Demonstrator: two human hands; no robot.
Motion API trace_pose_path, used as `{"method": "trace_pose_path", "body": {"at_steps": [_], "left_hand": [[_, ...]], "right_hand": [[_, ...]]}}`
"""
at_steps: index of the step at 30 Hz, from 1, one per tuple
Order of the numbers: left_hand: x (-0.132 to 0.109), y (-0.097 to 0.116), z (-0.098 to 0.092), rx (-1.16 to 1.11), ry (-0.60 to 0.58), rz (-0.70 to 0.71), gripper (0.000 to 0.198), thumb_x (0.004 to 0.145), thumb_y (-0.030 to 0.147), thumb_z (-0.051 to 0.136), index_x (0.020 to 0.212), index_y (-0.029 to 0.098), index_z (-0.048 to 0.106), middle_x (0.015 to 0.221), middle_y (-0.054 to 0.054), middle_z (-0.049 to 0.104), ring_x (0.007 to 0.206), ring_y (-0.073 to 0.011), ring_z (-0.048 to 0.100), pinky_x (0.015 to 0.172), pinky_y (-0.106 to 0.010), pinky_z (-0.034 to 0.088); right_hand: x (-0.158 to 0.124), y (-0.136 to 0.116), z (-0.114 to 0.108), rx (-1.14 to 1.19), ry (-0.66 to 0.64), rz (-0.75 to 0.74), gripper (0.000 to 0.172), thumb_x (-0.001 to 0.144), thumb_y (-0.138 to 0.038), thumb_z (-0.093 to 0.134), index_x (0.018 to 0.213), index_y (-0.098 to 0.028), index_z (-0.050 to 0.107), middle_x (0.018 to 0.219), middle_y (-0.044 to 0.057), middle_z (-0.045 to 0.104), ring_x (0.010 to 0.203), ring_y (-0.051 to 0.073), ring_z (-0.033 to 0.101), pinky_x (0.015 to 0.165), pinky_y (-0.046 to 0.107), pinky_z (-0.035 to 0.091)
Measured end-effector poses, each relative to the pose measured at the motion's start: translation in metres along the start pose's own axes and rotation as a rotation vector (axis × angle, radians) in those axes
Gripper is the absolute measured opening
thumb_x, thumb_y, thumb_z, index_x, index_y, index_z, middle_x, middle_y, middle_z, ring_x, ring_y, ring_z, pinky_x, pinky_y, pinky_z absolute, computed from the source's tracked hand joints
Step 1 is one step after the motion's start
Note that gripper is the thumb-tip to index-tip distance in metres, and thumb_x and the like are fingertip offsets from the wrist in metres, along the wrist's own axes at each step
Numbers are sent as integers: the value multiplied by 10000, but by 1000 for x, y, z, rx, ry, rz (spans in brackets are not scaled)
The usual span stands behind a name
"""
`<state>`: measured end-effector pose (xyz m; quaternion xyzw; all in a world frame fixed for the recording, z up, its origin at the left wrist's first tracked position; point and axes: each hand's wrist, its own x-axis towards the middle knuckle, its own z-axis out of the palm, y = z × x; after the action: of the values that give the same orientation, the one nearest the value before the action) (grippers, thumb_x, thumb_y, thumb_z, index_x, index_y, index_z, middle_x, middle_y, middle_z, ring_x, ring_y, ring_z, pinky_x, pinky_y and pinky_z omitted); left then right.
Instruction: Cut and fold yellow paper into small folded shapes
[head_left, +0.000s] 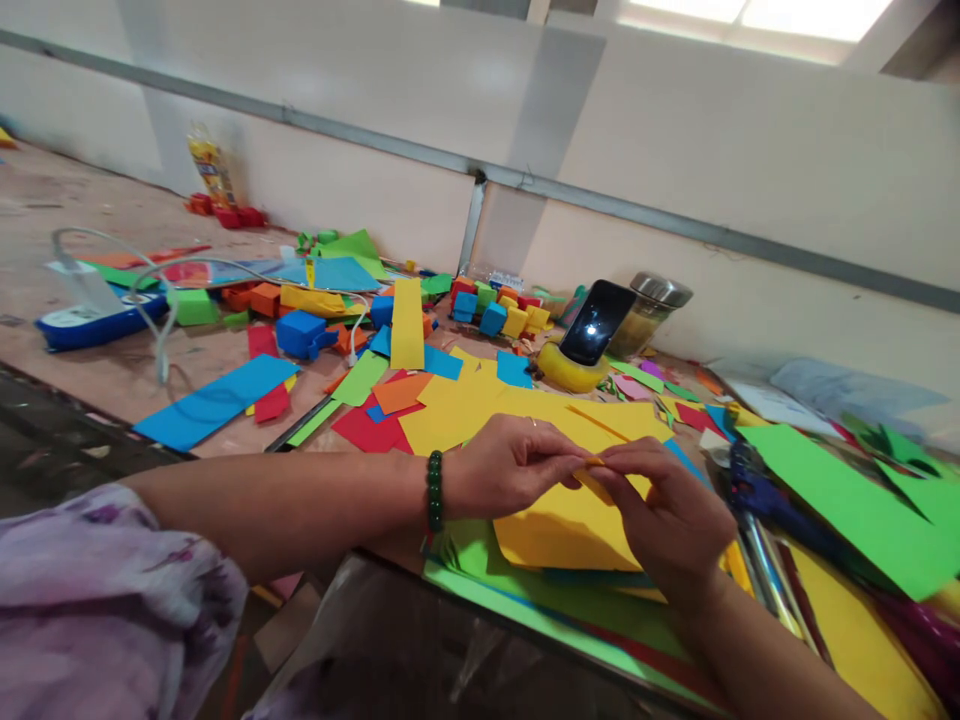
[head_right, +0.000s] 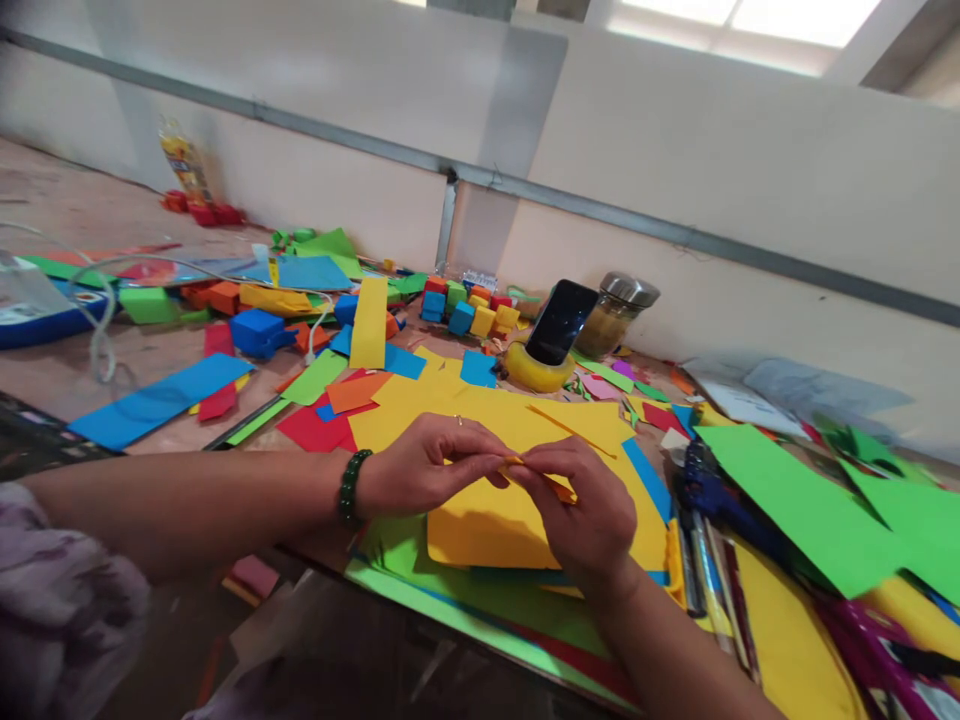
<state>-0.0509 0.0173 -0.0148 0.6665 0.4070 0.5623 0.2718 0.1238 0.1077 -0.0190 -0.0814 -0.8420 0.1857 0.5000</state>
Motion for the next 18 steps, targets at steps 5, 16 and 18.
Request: {"method": "trace_pose_path", "body": {"at_steps": [5,16,18], "left_hand": [[0,-3,2,-31,24,-53,175,848,187,604,951,94,711,815,-91,731,736,-146,674,698,-240,537],[4,-9,1,-264,35,-244,275,753,207,717,876,167,475,759,19,594,597,-90,626,566,-201,488],[5,-11,1,-333,26,-277,285,759,206,714,908,163,475,720,19,607,602,-106,639,595,-230,518]], "right_hand": [[2,-1,1,26,-23,16,200,727,-87,749,834,-232,662,735,5,689,672,170,637,599,307,511],[12,-13,3,110,-26,473,230,736,-382,759,650,-192,662,579,-2,652,503,121,572,443,210,482],[12,-10,1,152,-58,519,260,760,-411,735,650,-185,667,575,-1,637,503,115,558,448,210,483]]}}
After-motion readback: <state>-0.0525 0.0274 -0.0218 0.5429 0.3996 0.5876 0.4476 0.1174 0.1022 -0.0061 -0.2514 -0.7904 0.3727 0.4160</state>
